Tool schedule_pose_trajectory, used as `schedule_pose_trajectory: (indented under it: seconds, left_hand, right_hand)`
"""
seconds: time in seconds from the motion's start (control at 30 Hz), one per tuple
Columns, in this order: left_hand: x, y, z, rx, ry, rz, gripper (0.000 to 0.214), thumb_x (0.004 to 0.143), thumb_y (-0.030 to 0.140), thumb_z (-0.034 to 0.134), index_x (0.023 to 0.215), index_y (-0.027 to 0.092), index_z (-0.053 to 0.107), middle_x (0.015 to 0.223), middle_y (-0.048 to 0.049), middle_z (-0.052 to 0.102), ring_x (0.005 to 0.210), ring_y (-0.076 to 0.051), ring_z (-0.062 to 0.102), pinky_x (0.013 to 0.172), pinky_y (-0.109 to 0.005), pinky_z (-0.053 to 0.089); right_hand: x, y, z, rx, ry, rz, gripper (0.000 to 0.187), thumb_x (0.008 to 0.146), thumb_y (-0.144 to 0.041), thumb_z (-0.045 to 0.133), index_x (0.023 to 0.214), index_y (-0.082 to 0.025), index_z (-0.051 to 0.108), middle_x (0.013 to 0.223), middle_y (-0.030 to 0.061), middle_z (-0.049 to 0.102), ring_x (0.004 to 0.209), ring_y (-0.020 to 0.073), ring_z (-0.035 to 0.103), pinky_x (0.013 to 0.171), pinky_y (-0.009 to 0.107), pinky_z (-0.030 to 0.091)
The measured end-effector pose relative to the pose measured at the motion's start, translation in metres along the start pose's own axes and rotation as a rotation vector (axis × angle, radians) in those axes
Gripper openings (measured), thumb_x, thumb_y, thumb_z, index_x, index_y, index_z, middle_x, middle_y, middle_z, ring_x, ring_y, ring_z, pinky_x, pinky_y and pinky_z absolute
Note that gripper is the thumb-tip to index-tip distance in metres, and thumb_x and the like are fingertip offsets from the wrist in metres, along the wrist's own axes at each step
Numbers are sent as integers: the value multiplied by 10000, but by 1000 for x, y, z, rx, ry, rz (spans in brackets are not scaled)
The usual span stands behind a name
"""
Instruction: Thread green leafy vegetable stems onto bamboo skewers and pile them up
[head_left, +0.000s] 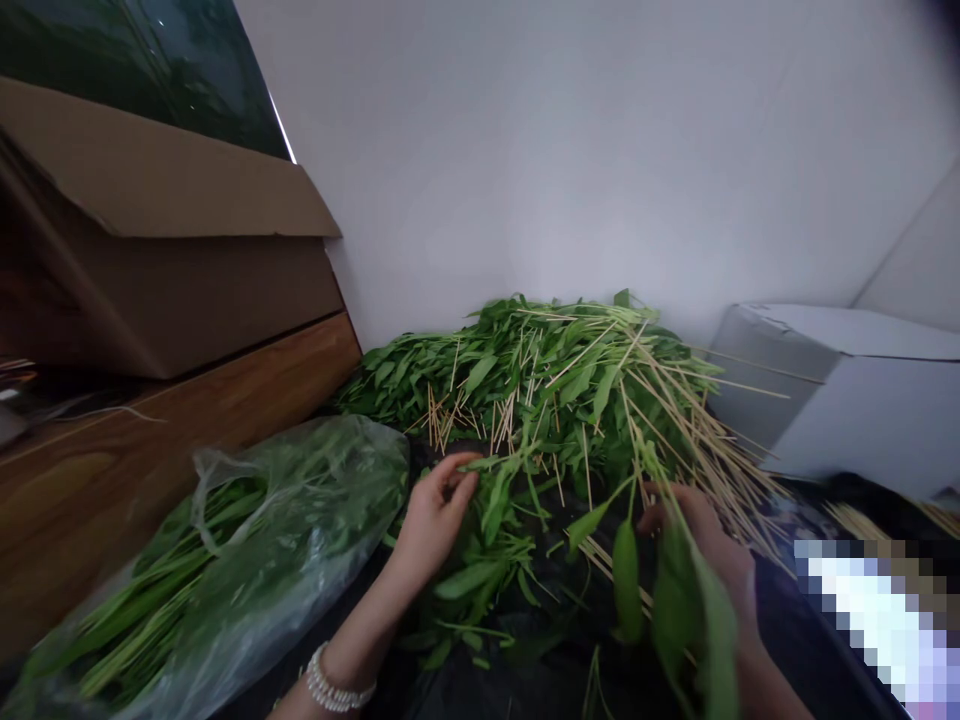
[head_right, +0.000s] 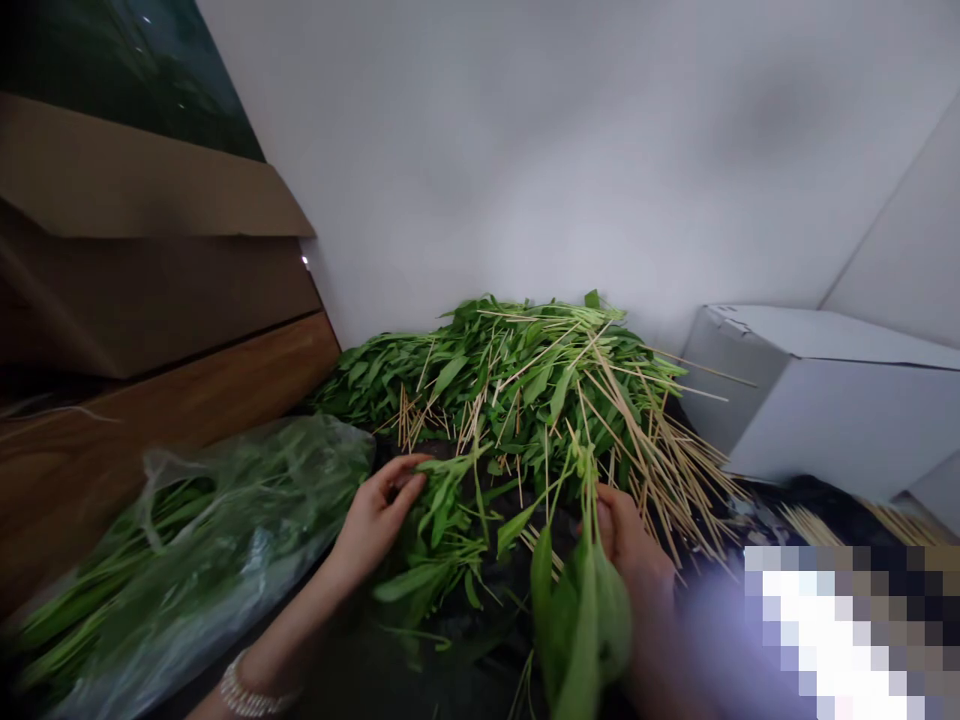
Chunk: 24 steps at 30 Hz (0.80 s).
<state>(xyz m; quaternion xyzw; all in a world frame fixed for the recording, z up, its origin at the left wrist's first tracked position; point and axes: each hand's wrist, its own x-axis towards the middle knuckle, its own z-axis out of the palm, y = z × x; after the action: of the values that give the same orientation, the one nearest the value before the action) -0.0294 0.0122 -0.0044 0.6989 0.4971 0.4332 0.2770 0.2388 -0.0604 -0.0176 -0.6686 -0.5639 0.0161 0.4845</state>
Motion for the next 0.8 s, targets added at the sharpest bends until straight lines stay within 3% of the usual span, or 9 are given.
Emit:
schedule_pose_trajectory:
  seconds: [0.07, 0.2, 0.3, 0.37, 0.43, 0.53, 0.63, 0.8]
  left_hand:
    - [3, -8, -3, 58, 69, -12, 353, 873, 293, 526, 1209, 194, 564, 880, -41, 704, 840, -199, 647, 798, -318, 484]
    - [5, -16, -6, 282, 130, 103, 467, 786, 176, 596, 1248, 224, 553, 1245, -87, 615, 1160, -261, 547, 1000, -429, 397]
    - [3, -9, -4, 333, 182, 213, 353, 827, 175, 568, 1173, 227, 610, 1319, -92, 555, 1223, -262, 499, 1031, -435, 367]
    - [-2, -2, 0, 304, 79, 253, 215, 870, 205, 547, 1046, 213, 670, 1146, -87, 647, 1081, -231, 589, 947, -369, 436]
    - [-7, 3, 5, 281, -112, 282, 171, 894, 218, 534, 952, 203, 695, 938, -64, 689, 901, -192, 636, 819, -298, 477]
    - [-14, 2, 15, 360, -313, 347, 179, 907, 207, 527, 938, 213, 703, 877, -48, 687, 845, -181, 618, 770, -283, 460]
    - [-16, -3, 21, 468, -379, 390, 150, 894, 246, 565, 930, 221, 709, 876, -45, 691, 864, -198, 594, 790, -309, 438]
    - [-18, -4, 24, 547, -424, 331, 131, 826, 306, 662, 900, 216, 721, 830, -45, 671, 847, -214, 578, 773, -321, 426]
  right_hand:
    - [0, -4, -3, -13, -10, 15, 327, 919, -437, 362, 995, -236, 610, 691, -6, 667, 560, 169, 629, 517, 259, 455]
    - [-1, -7, -3, 6, 13, 2, 303, 925, -395, 368, 1024, -214, 589, 712, -4, 651, 589, 149, 615, 591, 252, 455]
    - [-3, -7, -2, 20, 8, 21, 286, 935, -380, 361, 1043, -213, 566, 739, -10, 643, 588, 137, 595, 603, 252, 442]
    - [-3, -7, -3, 35, -7, 28, 275, 941, -377, 347, 1034, -215, 550, 741, -13, 637, 588, 137, 590, 601, 254, 438]
    - [-4, -8, -4, 33, -15, 41, 271, 944, -386, 339, 1009, -218, 540, 735, -9, 637, 585, 143, 589, 596, 260, 437]
    - [-4, -8, -6, 12, 2, 71, 295, 938, -424, 337, 961, -220, 549, 712, 6, 641, 589, 164, 599, 580, 271, 441]
    - [-4, -8, -7, 23, -13, 121, 355, 927, -486, 331, 941, -224, 570, 708, 20, 654, 603, 186, 619, 564, 284, 451]
    - [-5, -15, -9, 58, -34, 155, 377, 918, -517, 334, 928, -230, 578, 794, 35, 676, 670, 198, 640, 566, 285, 465]
